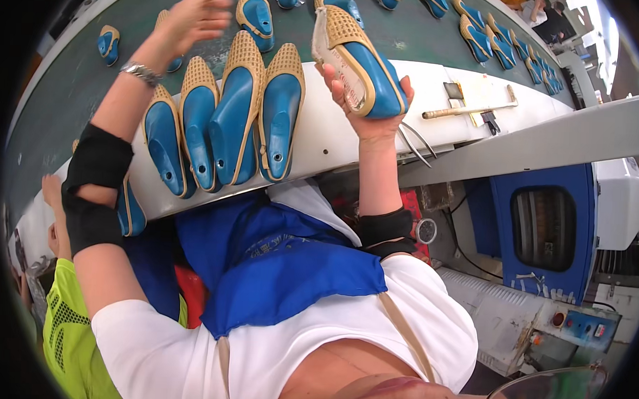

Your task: Pulling and adjusting shoe material over a last using lasting pincers on a factory production line.

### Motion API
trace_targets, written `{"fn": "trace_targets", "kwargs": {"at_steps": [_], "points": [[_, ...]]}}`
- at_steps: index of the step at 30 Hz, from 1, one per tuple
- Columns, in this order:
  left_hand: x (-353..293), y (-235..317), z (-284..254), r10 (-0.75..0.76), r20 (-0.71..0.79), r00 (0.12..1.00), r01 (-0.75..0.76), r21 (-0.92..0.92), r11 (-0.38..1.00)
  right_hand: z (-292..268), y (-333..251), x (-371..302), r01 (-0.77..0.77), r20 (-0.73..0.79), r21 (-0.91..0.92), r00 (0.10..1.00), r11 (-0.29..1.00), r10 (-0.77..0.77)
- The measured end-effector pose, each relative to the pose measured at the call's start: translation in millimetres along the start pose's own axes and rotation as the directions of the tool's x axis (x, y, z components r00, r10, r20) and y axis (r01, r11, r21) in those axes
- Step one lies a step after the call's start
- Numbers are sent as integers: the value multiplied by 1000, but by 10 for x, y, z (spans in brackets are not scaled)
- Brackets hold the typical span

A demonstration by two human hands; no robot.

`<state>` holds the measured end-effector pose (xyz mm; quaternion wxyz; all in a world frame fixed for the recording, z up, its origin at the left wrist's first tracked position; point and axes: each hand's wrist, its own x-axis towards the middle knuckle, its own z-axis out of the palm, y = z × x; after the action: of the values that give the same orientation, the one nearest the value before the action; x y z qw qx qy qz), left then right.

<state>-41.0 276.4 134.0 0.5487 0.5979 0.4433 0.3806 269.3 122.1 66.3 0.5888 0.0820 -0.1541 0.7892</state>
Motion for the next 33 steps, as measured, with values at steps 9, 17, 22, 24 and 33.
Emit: {"fn": "trace_targets", "kwargs": {"at_steps": [9, 17, 22, 24, 33], "points": [[158, -885, -2649, -235, -697, 678, 346, 20, 938, -357, 80, 26, -90, -9, 268, 995, 959, 96], [158, -1333, -3664, 103, -861, 498, 640, 445, 626, -748, 189, -48, -33, -126, -142, 992, 989, 15], [221, -1962, -4309, 125, -967, 223, 441, 214, 871, -747, 291, 26, -28, -215, -320, 976, 947, -44], [398, -2131, -4447, 159, -932, 325, 343, 272, 899, -776, 310, 5, 20, -306, -423, 938, 906, -163], [850, -2341, -4732, 224, -819, 529, 62, 301, 952, -714, 260, 5, -95, -328, -418, 943, 903, -52]]}}
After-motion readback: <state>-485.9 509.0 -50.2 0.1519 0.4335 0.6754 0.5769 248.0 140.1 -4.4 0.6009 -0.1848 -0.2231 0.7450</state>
